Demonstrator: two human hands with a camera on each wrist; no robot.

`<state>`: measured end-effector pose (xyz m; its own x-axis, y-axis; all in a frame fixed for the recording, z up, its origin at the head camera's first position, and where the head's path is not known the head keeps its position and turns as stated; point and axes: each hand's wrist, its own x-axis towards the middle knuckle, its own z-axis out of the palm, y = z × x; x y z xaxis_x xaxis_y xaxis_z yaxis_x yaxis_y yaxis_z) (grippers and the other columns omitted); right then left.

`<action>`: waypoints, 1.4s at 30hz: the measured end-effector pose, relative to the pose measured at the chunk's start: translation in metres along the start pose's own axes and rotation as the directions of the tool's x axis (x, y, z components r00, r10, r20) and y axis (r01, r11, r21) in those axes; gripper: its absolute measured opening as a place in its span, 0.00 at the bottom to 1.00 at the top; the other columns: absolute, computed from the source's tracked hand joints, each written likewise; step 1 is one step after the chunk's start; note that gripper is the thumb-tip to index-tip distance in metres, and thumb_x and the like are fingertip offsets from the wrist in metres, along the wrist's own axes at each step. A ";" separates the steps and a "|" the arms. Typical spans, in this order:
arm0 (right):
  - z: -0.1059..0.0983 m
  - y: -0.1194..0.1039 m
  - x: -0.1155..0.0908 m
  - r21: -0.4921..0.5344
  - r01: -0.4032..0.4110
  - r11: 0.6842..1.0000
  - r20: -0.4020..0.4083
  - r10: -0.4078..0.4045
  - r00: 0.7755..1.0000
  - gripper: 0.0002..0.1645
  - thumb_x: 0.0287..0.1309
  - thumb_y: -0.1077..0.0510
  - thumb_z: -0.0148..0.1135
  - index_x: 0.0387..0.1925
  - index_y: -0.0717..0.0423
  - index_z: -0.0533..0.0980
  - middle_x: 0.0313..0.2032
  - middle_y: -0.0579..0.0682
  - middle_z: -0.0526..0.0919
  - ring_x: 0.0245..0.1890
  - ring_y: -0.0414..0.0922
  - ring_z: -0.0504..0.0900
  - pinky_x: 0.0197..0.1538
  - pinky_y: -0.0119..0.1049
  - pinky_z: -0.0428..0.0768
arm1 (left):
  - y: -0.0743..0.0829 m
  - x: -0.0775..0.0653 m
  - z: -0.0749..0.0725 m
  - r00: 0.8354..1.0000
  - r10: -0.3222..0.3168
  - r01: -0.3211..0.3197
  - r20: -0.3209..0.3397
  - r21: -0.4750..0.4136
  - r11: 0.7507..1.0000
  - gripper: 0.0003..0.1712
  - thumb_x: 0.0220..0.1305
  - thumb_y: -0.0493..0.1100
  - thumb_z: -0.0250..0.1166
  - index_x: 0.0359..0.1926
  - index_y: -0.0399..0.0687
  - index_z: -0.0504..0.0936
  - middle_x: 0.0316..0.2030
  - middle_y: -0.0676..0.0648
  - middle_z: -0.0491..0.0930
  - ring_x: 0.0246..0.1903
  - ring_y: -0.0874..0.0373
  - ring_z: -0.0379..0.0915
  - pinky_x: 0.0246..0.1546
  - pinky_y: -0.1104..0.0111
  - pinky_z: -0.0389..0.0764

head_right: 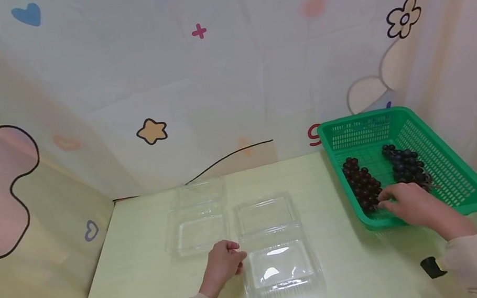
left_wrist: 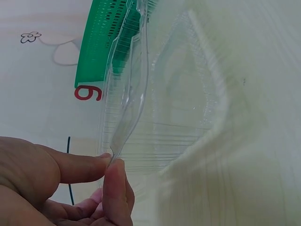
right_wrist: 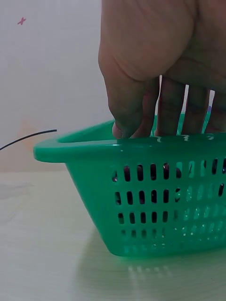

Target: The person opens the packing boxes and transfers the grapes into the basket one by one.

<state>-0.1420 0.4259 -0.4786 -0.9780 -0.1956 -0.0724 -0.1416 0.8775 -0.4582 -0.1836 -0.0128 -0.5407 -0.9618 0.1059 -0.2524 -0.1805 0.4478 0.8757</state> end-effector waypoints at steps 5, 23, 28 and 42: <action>-0.001 -0.009 -0.005 -0.001 -0.023 1.000 0.013 0.023 1.000 0.18 0.71 0.61 0.62 0.54 0.72 0.78 0.47 0.67 0.84 0.28 0.42 0.81 0.33 0.45 0.81 | 0.002 0.004 0.001 1.000 -0.002 0.002 -0.011 0.012 1.000 0.12 0.64 0.29 0.66 0.46 0.28 0.77 0.26 0.44 0.78 0.19 0.60 0.72 0.20 0.73 0.77; 0.003 -0.037 -0.024 -0.016 0.016 1.000 -0.034 -0.017 0.999 0.20 0.68 0.59 0.66 0.55 0.70 0.78 0.51 0.68 0.83 0.46 0.63 0.83 0.42 0.57 0.83 | 0.014 0.016 0.010 0.991 0.078 -0.053 -0.109 0.210 0.976 0.12 0.63 0.32 0.70 0.45 0.28 0.81 0.36 0.39 0.84 0.30 0.53 0.79 0.33 0.62 0.83; 0.007 -0.044 -0.026 -0.023 0.031 0.999 -0.048 -0.032 0.998 0.20 0.67 0.59 0.67 0.55 0.67 0.79 0.52 0.65 0.83 0.54 0.69 0.78 0.48 0.61 0.81 | 0.015 0.020 0.014 0.988 0.088 -0.058 -0.125 0.226 0.972 0.13 0.63 0.32 0.70 0.46 0.28 0.82 0.37 0.37 0.85 0.34 0.50 0.81 0.36 0.60 0.84; 0.022 -0.061 -0.034 -0.018 0.071 0.997 -0.076 -0.072 0.995 0.17 0.64 0.60 0.70 0.52 0.64 0.81 0.50 0.58 0.85 0.53 0.64 0.80 0.50 0.60 0.81 | 0.022 0.033 0.028 0.978 0.153 -0.108 -0.144 0.281 0.954 0.14 0.65 0.31 0.67 0.49 0.25 0.81 0.47 0.29 0.83 0.45 0.39 0.82 0.45 0.51 0.84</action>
<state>-0.0973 0.3698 -0.4678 -0.9741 -0.2244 0.0284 -0.2132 0.8692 -0.4462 -0.2134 0.0254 -0.5411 -0.9976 0.0445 -0.0538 -0.0106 0.6651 0.7467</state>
